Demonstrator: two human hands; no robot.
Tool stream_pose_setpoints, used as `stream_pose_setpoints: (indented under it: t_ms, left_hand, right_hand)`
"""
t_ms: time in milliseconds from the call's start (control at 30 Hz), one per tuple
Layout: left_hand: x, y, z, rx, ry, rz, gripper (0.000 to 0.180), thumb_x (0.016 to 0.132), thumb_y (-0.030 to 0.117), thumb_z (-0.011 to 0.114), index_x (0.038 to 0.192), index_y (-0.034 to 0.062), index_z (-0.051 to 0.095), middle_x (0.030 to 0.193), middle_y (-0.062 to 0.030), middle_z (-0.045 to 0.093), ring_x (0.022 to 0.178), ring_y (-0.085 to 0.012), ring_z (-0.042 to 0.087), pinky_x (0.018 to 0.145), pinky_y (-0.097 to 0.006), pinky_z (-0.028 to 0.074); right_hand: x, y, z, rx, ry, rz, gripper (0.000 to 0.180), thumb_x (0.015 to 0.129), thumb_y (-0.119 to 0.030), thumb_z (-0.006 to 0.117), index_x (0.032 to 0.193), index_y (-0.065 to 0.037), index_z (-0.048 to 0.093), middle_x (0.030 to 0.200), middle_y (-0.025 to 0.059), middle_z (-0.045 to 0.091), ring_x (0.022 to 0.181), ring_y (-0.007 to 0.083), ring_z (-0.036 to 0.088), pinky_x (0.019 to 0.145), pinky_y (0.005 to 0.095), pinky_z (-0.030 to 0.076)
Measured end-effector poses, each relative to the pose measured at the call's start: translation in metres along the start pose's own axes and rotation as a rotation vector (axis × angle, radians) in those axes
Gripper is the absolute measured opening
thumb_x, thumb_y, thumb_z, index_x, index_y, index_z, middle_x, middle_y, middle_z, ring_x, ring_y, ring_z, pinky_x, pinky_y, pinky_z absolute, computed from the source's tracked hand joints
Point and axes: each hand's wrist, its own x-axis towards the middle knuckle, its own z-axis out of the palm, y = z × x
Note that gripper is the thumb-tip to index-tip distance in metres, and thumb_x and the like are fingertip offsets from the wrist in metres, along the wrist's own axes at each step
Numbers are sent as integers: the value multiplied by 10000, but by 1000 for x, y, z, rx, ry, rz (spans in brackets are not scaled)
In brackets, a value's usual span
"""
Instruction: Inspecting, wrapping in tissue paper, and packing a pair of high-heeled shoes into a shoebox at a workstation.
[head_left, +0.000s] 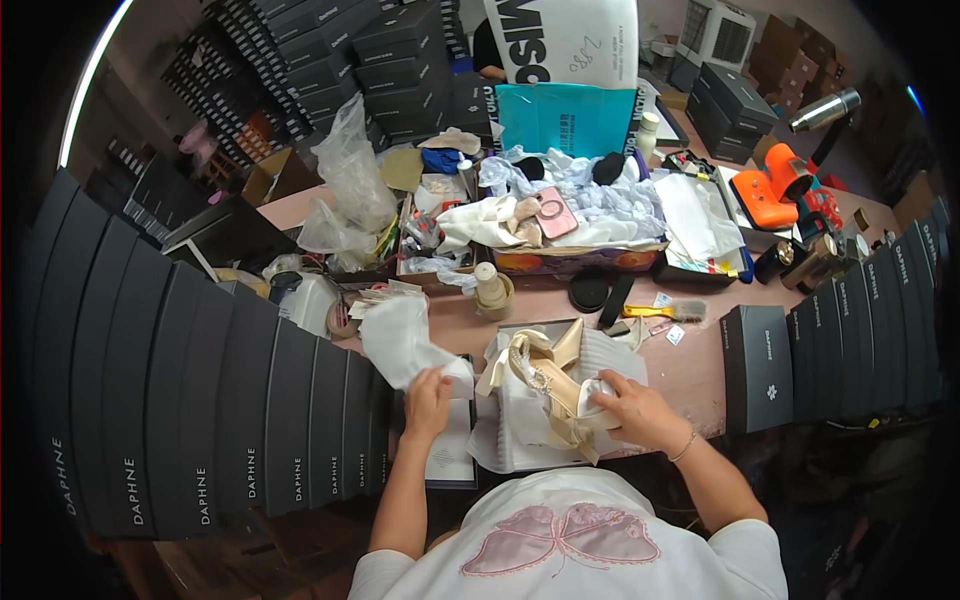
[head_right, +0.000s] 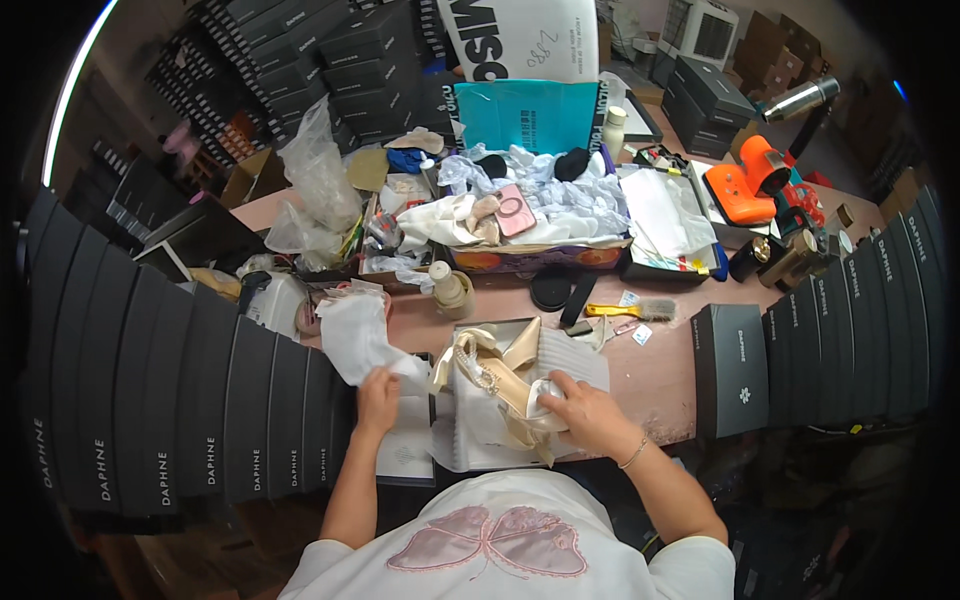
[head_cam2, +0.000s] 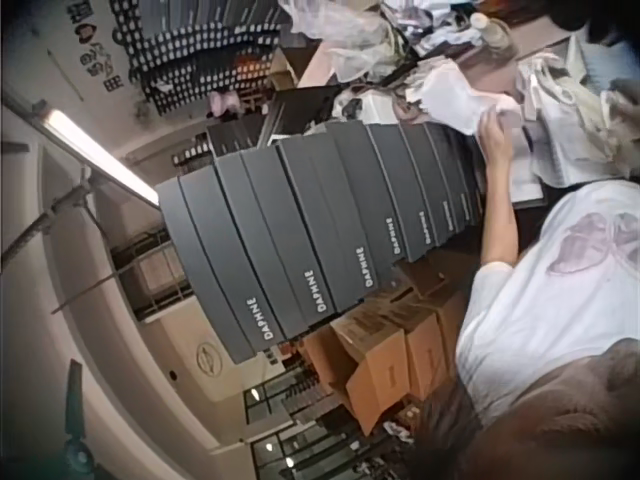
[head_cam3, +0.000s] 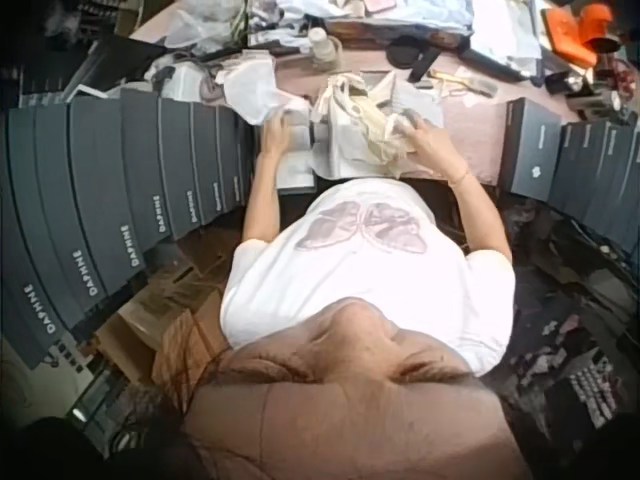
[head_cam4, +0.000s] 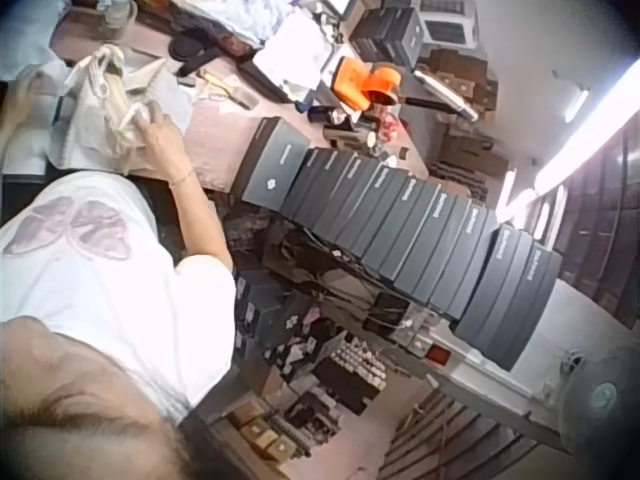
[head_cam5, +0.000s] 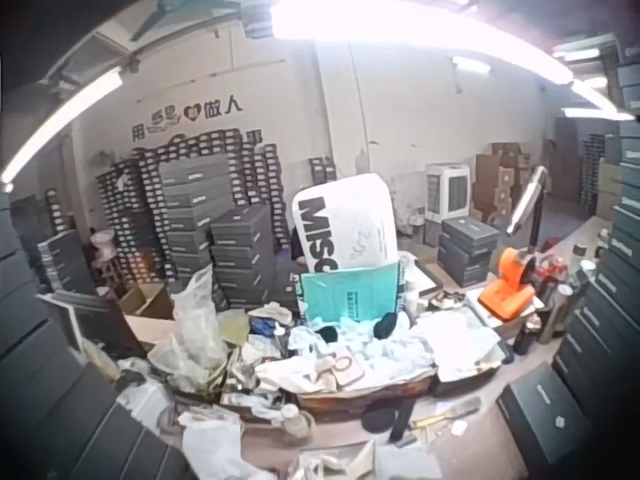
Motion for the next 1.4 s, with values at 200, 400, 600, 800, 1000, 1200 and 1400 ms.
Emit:
stream_pose_setpoints:
  t_ms: [200,400,600,800,1000,1200,1400]
  left_hand:
    - [15,26,13,-940,-840,-419,601,959,486,408,1301,-6,467,1216,-139,565,1098,-228,558,972,-349,421]
    - [-52,78,47,-2262,-1193,-689,720,912,631,312,1358,70,376,1237,-146,530,1043,-256,594,903,-385,508]
    - [-74,78,65,-2149,-514,-984,708,916,633,316,1365,87,345,1245,-160,517,1067,-261,578,913,-393,493]
    - [-78,117,47,-1918,-189,-1179,741,891,671,325,1371,107,345,1340,-123,440,1216,-266,462,1024,-419,379]
    - [-75,108,63,-1762,-32,-1179,710,884,688,309,1297,123,435,1217,-76,515,1063,-245,520,891,-405,441]
    - [-72,89,66,-1683,14,-1271,783,823,749,356,1310,141,430,1169,-69,519,1009,-246,493,869,-442,414]
    - [-70,117,60,-1775,1,-1168,691,910,645,311,1323,101,412,1309,-93,476,1204,-242,459,998,-389,379]
  right_hand:
    - [7,-30,-28,12,-215,-384,472,661,-135,696,1104,-186,542,1271,111,452,993,288,564,853,407,471]
    - [51,-47,-18,-147,141,-462,638,686,-221,697,1279,-172,466,1338,121,417,1163,280,450,944,463,358]
    - [80,-75,59,128,288,-307,286,676,-182,679,920,-58,596,836,69,582,816,255,576,709,368,462]
    - [95,-78,91,178,198,-252,231,675,-163,650,855,-41,573,779,107,575,726,278,593,663,364,472]
    - [81,-49,91,443,229,-156,189,699,-154,663,820,-54,558,746,105,573,674,318,593,582,401,473]
    - [108,-22,70,73,541,-59,238,688,-142,699,873,-39,590,785,99,598,714,289,599,681,387,474]
    - [108,-56,126,25,174,-436,157,715,-193,659,776,-79,570,723,66,588,665,252,608,639,379,478]
